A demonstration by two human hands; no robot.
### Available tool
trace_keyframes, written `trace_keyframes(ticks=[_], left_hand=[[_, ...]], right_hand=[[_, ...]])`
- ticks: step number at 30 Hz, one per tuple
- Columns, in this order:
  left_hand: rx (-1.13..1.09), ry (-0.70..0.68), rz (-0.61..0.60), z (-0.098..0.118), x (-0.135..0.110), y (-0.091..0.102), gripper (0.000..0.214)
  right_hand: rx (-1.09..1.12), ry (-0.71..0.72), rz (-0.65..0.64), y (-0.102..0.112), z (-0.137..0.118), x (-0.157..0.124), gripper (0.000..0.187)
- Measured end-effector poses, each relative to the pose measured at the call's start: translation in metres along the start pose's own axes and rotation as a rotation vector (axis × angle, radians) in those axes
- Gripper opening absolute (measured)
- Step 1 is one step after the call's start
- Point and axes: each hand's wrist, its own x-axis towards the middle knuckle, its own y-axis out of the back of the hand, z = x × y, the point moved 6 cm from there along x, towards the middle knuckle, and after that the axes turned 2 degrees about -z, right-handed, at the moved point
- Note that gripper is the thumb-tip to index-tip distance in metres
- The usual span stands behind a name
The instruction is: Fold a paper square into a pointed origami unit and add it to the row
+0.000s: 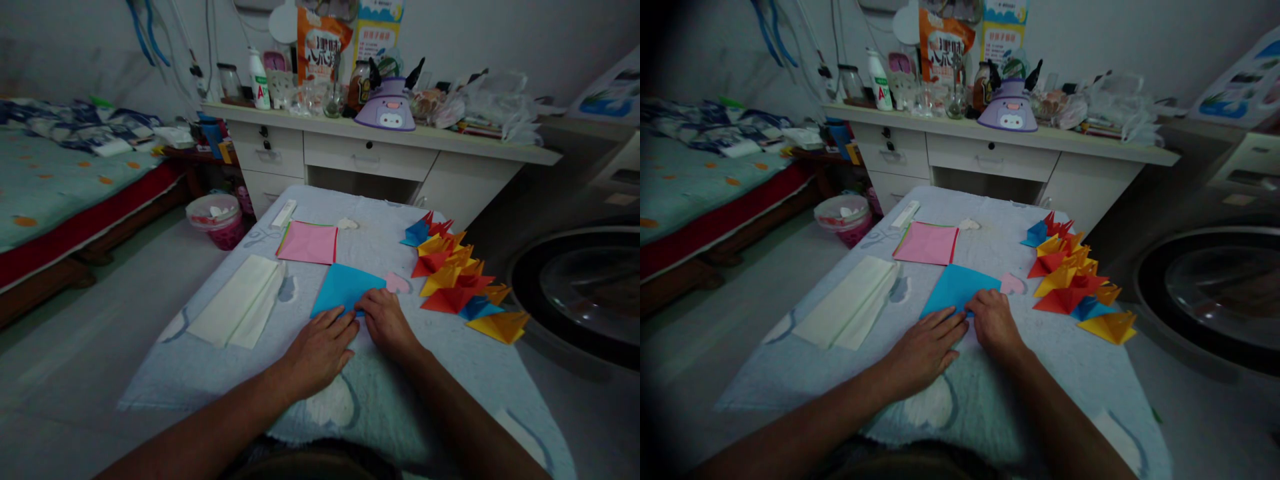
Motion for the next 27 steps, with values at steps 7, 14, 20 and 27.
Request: trace_keyframes(ticks=[7,14,20,27], left_hand=[[0.021,-0.02,0.032,-0.001,-0.001,0.0,0.048],[0.066,-0.02,0.009,-0.005,-0.014,0.01,0.047],[0.099,0.038,0.013,-0.015,-0.034,0.019,0.046],[0.151,0.103,0.039,-0.021,-0.049,0.026,0.039]], right_hand=[[-0.02,0.025,-0.038,-0.002,-0.007,0.001,0.028],[-0.059,0.056,-0.03,0.0,-0.009,-0.001,0.026],[-0.117,0.06,-0.074,0.002,-0.015,-0.001,0.021],[-0.22,0.059,-0.168,-0.002,-0.017,-0.004,0.029]])
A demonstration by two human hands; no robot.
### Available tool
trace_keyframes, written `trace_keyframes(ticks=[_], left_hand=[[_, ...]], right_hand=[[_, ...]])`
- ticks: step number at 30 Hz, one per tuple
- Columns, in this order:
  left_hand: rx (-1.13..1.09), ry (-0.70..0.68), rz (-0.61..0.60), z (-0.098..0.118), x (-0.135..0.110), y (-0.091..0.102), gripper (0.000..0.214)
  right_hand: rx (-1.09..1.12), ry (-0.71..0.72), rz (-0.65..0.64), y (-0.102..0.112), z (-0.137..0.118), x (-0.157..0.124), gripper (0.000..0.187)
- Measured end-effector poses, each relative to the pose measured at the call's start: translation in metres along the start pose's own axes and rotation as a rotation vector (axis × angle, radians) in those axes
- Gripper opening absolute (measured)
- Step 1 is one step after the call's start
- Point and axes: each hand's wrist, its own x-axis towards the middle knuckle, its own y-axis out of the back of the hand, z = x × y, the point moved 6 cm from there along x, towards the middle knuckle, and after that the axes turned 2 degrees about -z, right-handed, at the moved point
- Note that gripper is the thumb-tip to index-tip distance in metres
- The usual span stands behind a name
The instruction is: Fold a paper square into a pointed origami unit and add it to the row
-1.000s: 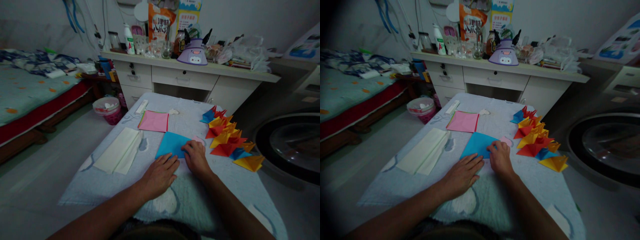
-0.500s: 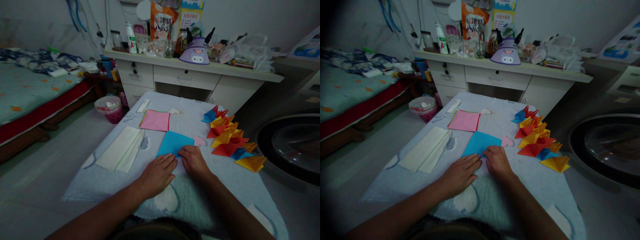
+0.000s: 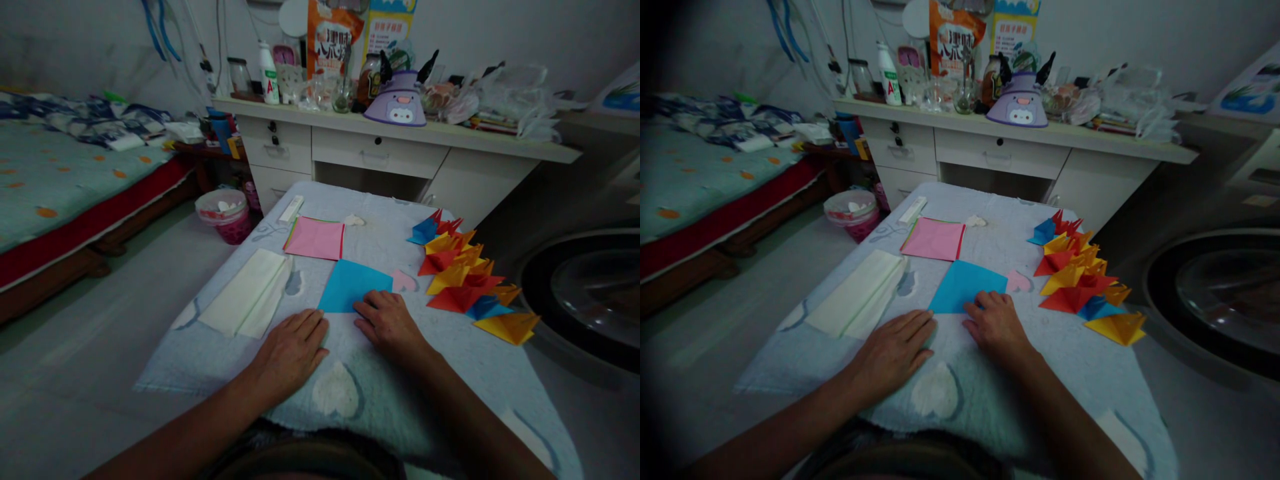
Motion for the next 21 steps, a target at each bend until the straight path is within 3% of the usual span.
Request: trace_keyframes(ticks=[8,14,21], left_hand=[[-0.002,0.051,-0.07,0.001,0.007,0.009,0.039],[0.006,0.127,-0.123,0.001,0.024,0.01,0.047],[0.031,0.113,-0.123,-0.001,0.023,0.004,0.045]], right_hand=[[-0.115,-0.024,-0.015,-0.001,-0.019,-0.004,0.055],[-0.17,-0.029,-0.011,-0.004,-0.027,-0.005,0.052],[-0.167,-0.038,-0.041,-0.004,-0.022,-0.013,0.05]])
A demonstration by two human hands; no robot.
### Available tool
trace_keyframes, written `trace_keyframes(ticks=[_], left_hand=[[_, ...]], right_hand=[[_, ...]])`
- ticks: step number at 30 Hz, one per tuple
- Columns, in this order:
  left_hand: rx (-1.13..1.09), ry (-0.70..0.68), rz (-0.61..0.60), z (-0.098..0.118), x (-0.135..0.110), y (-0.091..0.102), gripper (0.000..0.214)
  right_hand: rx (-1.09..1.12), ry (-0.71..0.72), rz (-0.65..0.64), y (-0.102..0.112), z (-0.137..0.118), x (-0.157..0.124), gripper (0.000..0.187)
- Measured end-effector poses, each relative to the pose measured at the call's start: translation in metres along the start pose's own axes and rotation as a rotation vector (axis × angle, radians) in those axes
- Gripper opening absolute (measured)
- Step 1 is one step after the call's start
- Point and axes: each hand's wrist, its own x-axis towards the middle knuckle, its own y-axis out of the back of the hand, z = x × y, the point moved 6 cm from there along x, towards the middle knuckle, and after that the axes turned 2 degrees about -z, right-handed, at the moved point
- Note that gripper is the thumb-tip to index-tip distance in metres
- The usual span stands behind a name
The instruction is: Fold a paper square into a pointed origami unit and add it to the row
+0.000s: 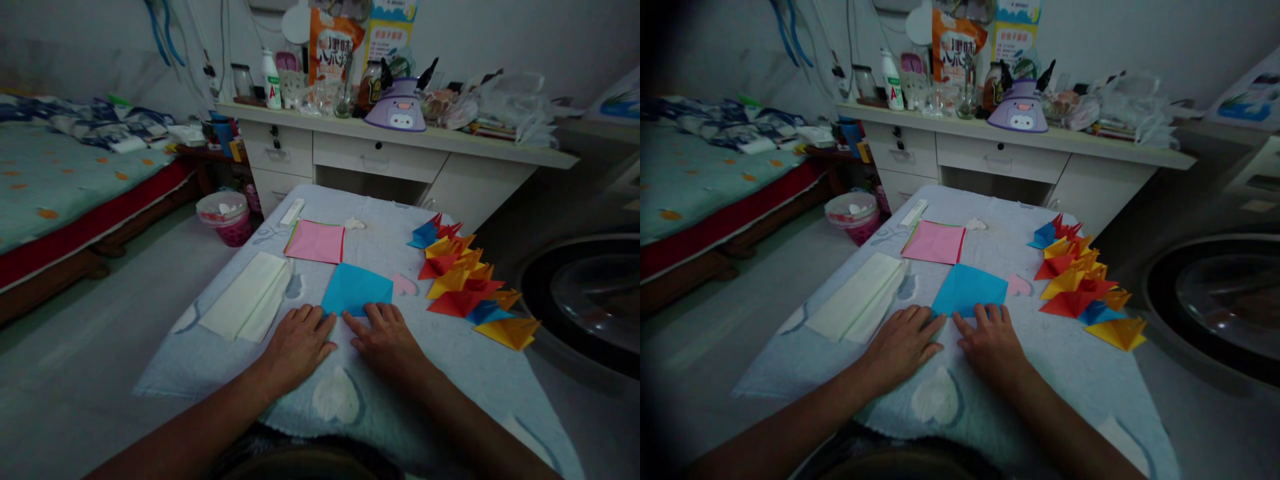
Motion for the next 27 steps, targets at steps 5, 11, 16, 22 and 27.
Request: trace_keyframes(ticks=[5,11,16,22,27], left_hand=[[-0.006,-0.009,0.001,-0.001,-0.003,-0.001,0.044],[-0.022,-0.015,0.021,-0.003,-0.004,-0.003,0.042],[-0.029,-0.01,0.033,-0.004,-0.005,-0.002,0.041],[-0.021,-0.026,0.061,-0.006,-0.007,-0.003,0.038],[-0.016,-0.035,0.075,-0.006,-0.008,-0.005,0.036]], right_hand=[[0.006,-0.019,-0.066,0.004,0.014,-0.012,0.046],[-0.016,-0.075,-0.04,-0.003,0.039,-0.031,0.047],[-0.037,-0.11,-0.017,-0.01,0.056,-0.046,0.046],[-0.013,-0.144,-0.026,-0.016,0.063,-0.05,0.046],[0.13,-0.065,-0.068,0.003,0.072,-0.039,0.036]])
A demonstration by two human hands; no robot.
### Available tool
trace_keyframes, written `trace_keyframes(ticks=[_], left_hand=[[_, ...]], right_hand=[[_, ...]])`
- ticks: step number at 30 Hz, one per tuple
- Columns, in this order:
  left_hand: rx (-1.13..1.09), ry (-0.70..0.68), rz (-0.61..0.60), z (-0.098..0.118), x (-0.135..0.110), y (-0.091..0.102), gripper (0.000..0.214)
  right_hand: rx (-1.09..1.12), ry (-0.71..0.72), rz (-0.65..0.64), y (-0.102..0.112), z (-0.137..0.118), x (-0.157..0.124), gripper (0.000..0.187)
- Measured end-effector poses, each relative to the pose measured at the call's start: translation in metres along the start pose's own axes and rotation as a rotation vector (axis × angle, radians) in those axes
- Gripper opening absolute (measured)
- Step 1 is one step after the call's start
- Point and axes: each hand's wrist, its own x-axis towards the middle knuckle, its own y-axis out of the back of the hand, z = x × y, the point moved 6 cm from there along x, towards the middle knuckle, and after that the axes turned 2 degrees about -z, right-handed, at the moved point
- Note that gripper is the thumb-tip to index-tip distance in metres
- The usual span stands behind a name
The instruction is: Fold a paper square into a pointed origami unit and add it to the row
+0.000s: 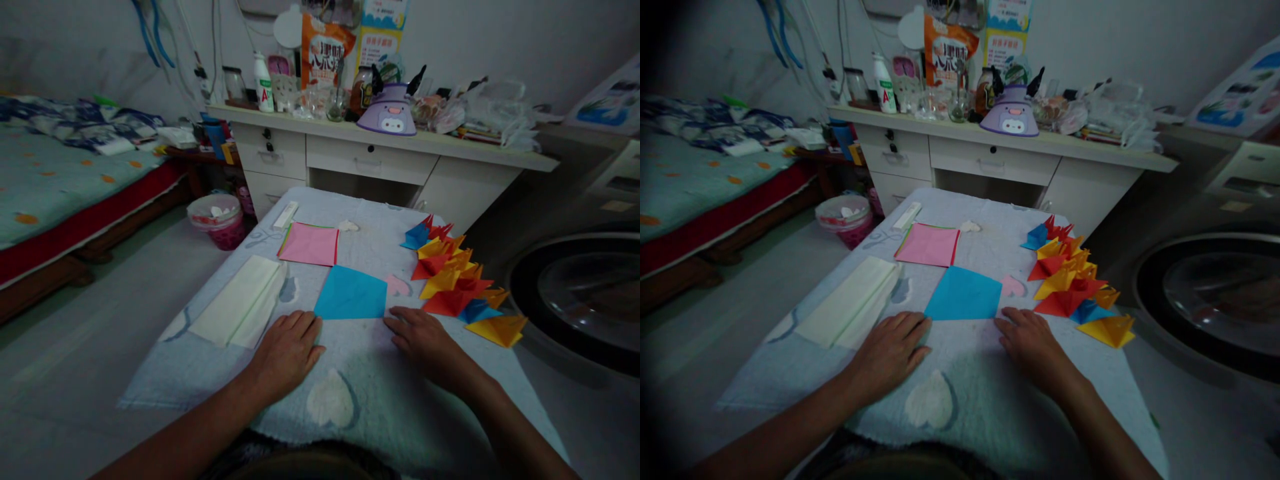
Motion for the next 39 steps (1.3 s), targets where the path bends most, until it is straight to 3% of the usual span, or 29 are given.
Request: trace_keyframes(ticks=[3,6,10,15,20,23,25,29,31,39], left_hand=[[0.0,0.003,0.006,0.0,0.0,0.001,0.036],[0.0,0.003,0.009,0.0,-0.001,0.001,0.036],[-0.007,0.009,0.022,-0.001,-0.001,0.001,0.035],[-0.029,0.019,-0.001,-0.001,0.001,0.003,0.034],[-0.026,0.025,-0.049,0.0,0.007,0.008,0.026],[0.006,0.035,-0.055,0.003,0.011,0.01,0.021],[0.027,0.037,-0.041,0.006,0.014,0.01,0.018],[0.031,-0.04,0.049,0.019,0.021,0.009,0.027],[0.016,-0.072,0.038,0.025,0.026,0.005,0.028],[0.006,-0.084,-0.03,0.023,0.028,-0.006,0.024]], right_hand=[[0.161,0.055,-0.049,0.019,-0.001,0.011,0.028],[0.261,-0.024,0.053,0.028,0.003,0.024,0.023],[0.294,-0.098,0.223,0.008,0.006,0.035,0.029],[0.364,-0.098,0.289,-0.018,0.008,0.039,0.028],[0.392,-0.088,0.4,-0.009,0.008,0.036,0.034],[0.299,-0.059,0.492,0.003,-0.002,0.031,0.037],[0.218,-0.005,0.477,0.007,-0.015,0.03,0.033],[0.149,0.118,0.317,0.001,-0.041,0.031,0.032],[0.137,0.156,0.267,-0.003,-0.049,0.032,0.033],[0.163,0.201,0.233,-0.005,-0.042,0.029,0.026]])
